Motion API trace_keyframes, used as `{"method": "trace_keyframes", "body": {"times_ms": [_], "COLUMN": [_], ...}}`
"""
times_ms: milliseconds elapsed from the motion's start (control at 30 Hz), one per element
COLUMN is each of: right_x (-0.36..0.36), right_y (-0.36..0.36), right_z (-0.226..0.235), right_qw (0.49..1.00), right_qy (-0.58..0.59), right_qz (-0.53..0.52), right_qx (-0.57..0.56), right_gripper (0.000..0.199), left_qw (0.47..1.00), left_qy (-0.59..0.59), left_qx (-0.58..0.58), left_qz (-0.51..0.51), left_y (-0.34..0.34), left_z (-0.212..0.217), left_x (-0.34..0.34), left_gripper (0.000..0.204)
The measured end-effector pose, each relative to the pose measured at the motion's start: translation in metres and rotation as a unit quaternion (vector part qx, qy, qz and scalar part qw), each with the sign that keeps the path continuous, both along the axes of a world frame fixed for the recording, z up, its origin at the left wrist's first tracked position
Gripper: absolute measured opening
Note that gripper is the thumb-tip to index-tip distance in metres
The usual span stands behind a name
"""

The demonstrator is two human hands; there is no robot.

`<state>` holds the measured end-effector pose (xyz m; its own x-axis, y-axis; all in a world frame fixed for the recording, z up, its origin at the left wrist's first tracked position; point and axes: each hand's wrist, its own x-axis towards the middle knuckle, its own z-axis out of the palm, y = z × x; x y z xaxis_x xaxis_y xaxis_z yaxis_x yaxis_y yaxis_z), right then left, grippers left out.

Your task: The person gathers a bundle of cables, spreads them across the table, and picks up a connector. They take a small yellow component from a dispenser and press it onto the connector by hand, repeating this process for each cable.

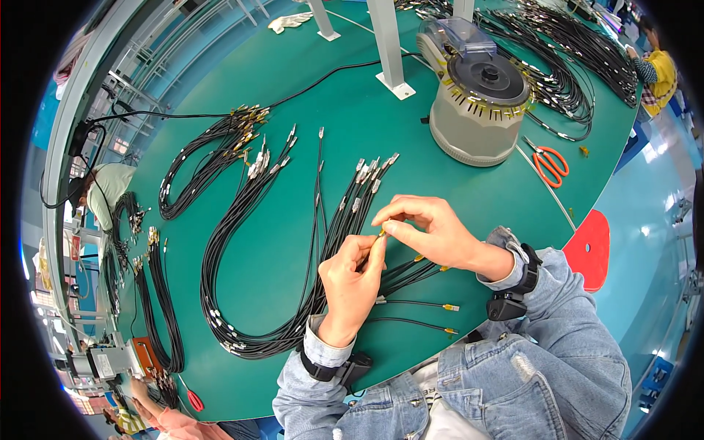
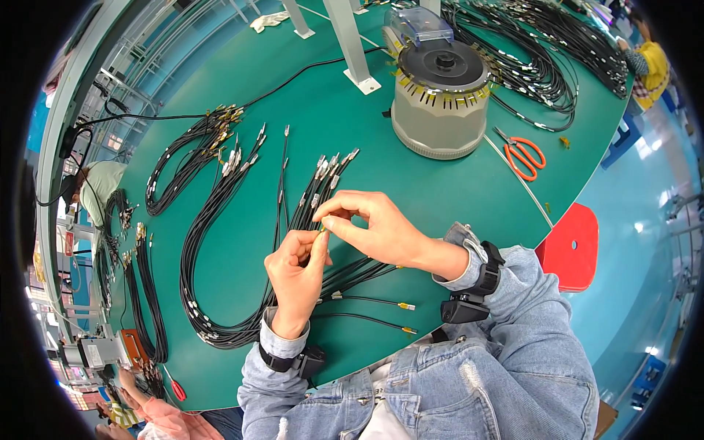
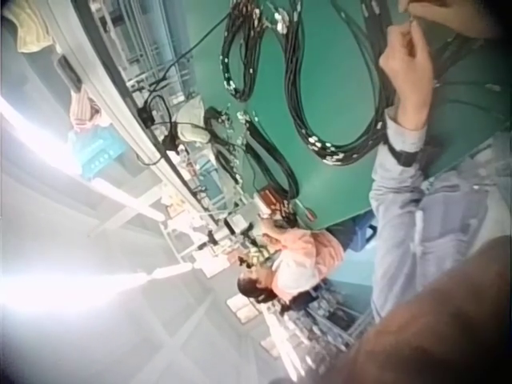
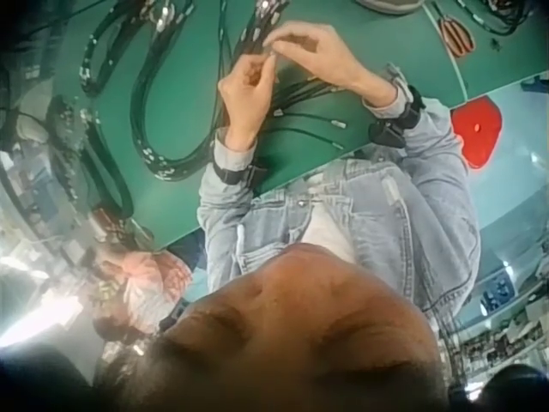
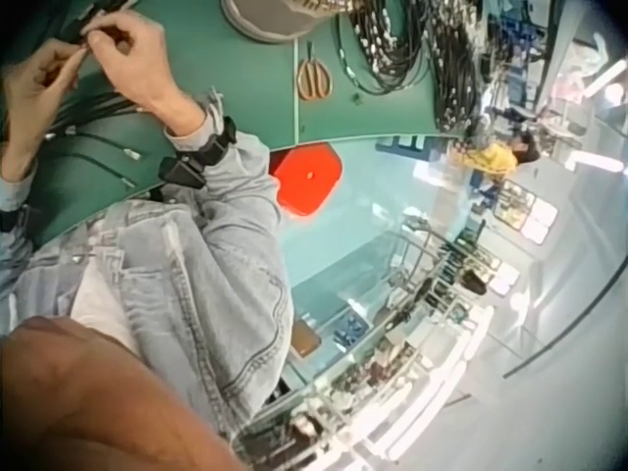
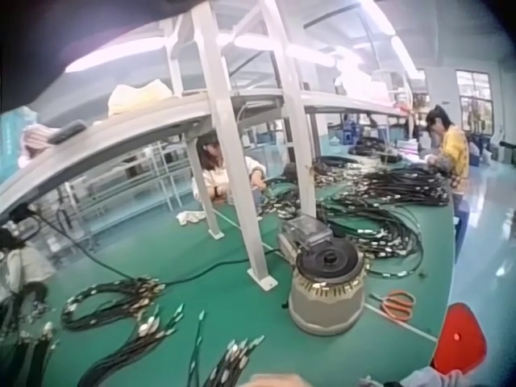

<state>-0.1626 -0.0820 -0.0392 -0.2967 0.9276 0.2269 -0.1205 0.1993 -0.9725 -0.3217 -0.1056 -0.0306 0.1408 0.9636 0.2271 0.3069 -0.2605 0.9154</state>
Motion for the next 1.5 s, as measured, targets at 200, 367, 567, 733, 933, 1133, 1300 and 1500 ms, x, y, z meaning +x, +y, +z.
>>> {"method": "trace_keyframes", "body": {"times_ms": [200, 367, 567, 733, 933, 1133, 1300, 1500], "right_x": [0.003, 0.001, 0.0, 0.001, 0.001, 0.003, 0.001, -0.002], "right_y": [0.002, 0.003, 0.002, 0.002, 0.003, 0.003, 0.0, -0.002], "right_z": [0.006, -0.004, -0.004, 0.0, 0.002, -0.004, -0.002, -0.004], "right_qw": [0.997, 0.997, 0.991, 0.992, 0.992, 0.989, 0.99, 0.991], "right_qy": [-0.061, -0.03, -0.059, -0.07, 0.088, 0.105, 0.113, 0.114], "right_qz": [0.012, 0.004, -0.017, -0.008, 0.051, 0.073, 0.074, 0.072], "right_qx": [0.047, 0.072, 0.12, 0.102, -0.081, -0.077, -0.039, -0.022], "right_gripper": [0.014, 0.013, 0.013, 0.013, 0.017, 0.017, 0.016, 0.016], "left_qw": [1.0, 1.0, 1.0, 0.999, 1.0, 0.999, 0.994, 0.999], "left_qy": [0.008, 0.024, -0.002, -0.027, 0.0, 0.006, -0.089, -0.009], "left_qx": [0.014, 0.019, -0.011, -0.038, 0.01, 0.03, -0.063, 0.049], "left_qz": [0.005, 0.006, 0.001, 0.001, 0.018, 0.017, 0.007, -0.002], "left_y": [0.0, 0.0, -0.001, -0.001, -0.001, -0.001, 0.001, -0.001], "left_z": [0.001, 0.002, 0.001, 0.002, -0.002, 0.0, 0.004, -0.003], "left_x": [-0.001, -0.002, 0.0, 0.0, 0.0, 0.001, 0.004, 0.002], "left_gripper": [0.008, 0.009, 0.01, 0.01, 0.009, 0.008, 0.008, 0.007]}}
